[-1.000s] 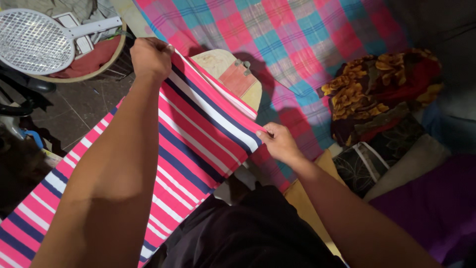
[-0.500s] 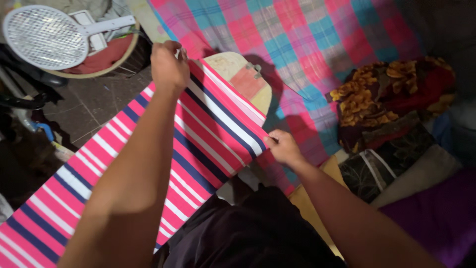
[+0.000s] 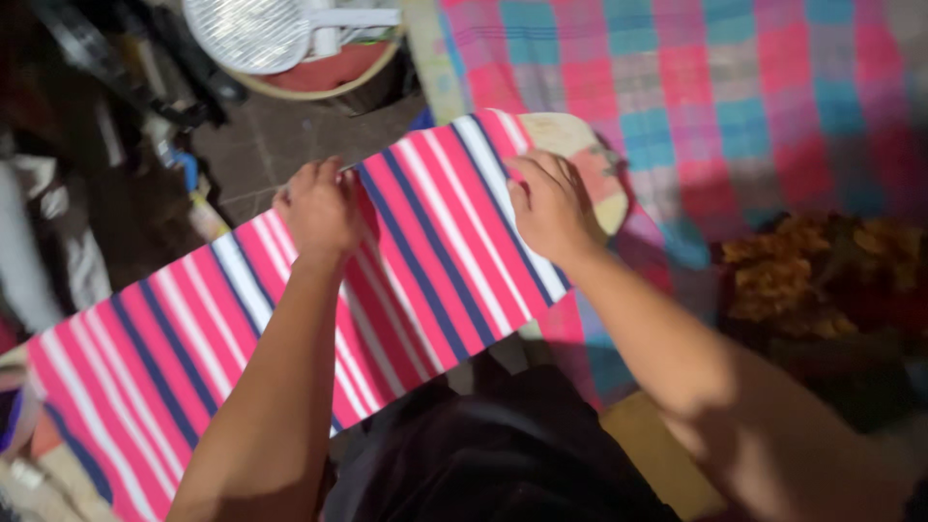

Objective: The person unfolds a striped shirt and places it on an ironing board. They then use a purple iron to press the shirt, smoothing out wrinkles across the fabric.

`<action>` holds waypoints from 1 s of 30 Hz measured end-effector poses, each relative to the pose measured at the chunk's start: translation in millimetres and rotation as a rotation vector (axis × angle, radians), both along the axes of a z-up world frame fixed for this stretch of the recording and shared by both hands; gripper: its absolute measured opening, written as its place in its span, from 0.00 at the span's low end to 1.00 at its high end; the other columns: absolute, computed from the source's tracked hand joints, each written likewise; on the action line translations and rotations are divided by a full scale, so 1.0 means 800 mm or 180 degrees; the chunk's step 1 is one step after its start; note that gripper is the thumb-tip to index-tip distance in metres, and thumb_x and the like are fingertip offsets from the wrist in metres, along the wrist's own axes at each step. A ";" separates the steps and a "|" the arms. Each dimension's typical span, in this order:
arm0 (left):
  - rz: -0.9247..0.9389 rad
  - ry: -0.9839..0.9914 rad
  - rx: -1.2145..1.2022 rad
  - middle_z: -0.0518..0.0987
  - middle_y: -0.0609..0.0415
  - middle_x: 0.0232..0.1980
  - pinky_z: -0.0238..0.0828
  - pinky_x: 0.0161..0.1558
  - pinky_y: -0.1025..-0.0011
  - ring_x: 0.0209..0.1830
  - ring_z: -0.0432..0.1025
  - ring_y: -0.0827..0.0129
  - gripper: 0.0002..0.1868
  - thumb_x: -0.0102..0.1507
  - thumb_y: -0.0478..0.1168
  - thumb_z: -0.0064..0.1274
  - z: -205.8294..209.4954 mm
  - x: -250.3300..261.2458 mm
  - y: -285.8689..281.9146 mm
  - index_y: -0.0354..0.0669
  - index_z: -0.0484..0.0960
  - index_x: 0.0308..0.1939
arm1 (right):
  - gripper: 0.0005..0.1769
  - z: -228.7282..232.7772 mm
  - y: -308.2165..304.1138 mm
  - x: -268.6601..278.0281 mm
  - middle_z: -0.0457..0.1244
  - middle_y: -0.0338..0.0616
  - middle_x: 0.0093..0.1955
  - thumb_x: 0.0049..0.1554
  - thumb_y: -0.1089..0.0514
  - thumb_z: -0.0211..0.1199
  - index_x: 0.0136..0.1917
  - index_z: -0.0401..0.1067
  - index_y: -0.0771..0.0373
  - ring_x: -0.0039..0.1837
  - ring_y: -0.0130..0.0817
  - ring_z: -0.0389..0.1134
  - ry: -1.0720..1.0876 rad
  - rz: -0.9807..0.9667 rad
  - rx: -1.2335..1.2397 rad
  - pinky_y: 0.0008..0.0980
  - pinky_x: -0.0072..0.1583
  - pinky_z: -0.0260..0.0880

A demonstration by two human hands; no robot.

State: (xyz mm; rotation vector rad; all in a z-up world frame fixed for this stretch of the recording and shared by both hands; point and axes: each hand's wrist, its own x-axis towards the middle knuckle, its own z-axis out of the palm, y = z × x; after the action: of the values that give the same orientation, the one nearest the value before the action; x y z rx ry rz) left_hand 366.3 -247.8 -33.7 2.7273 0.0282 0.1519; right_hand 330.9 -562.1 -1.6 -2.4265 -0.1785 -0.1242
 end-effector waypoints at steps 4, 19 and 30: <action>0.0136 0.0847 0.0209 0.78 0.48 0.57 0.45 0.66 0.34 0.63 0.68 0.53 0.16 0.71 0.47 0.43 0.005 0.002 0.013 0.48 0.80 0.56 | 0.26 -0.017 0.041 0.058 0.58 0.55 0.73 0.59 0.61 0.59 0.70 0.68 0.63 0.74 0.53 0.56 0.0051 0.0948 -0.0594 0.53 0.68 0.56; 0.0230 0.1783 0.0354 0.77 0.49 0.57 0.50 0.67 0.40 0.63 0.68 0.55 0.24 0.74 0.54 0.27 0.044 0.013 0.007 0.49 0.77 0.59 | 0.28 -0.050 0.079 0.206 0.66 0.59 0.62 0.67 0.41 0.43 0.60 0.76 0.61 0.67 0.58 0.64 0.1977 0.1144 -0.1505 0.61 0.68 0.58; 0.0189 0.1938 0.0383 0.78 0.51 0.55 0.53 0.67 0.45 0.61 0.69 0.57 0.24 0.74 0.53 0.26 0.054 0.013 0.006 0.49 0.78 0.57 | 0.35 -0.089 0.016 0.245 0.55 0.64 0.73 0.66 0.39 0.51 0.70 0.64 0.72 0.75 0.56 0.55 0.3335 -0.0118 -0.1110 0.50 0.70 0.56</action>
State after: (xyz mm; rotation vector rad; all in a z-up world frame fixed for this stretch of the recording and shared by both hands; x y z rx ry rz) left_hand 376.4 -243.2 9.4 2.7829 0.2784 -0.6805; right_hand 527.1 -549.5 -73.0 -2.4908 0.3457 1.2195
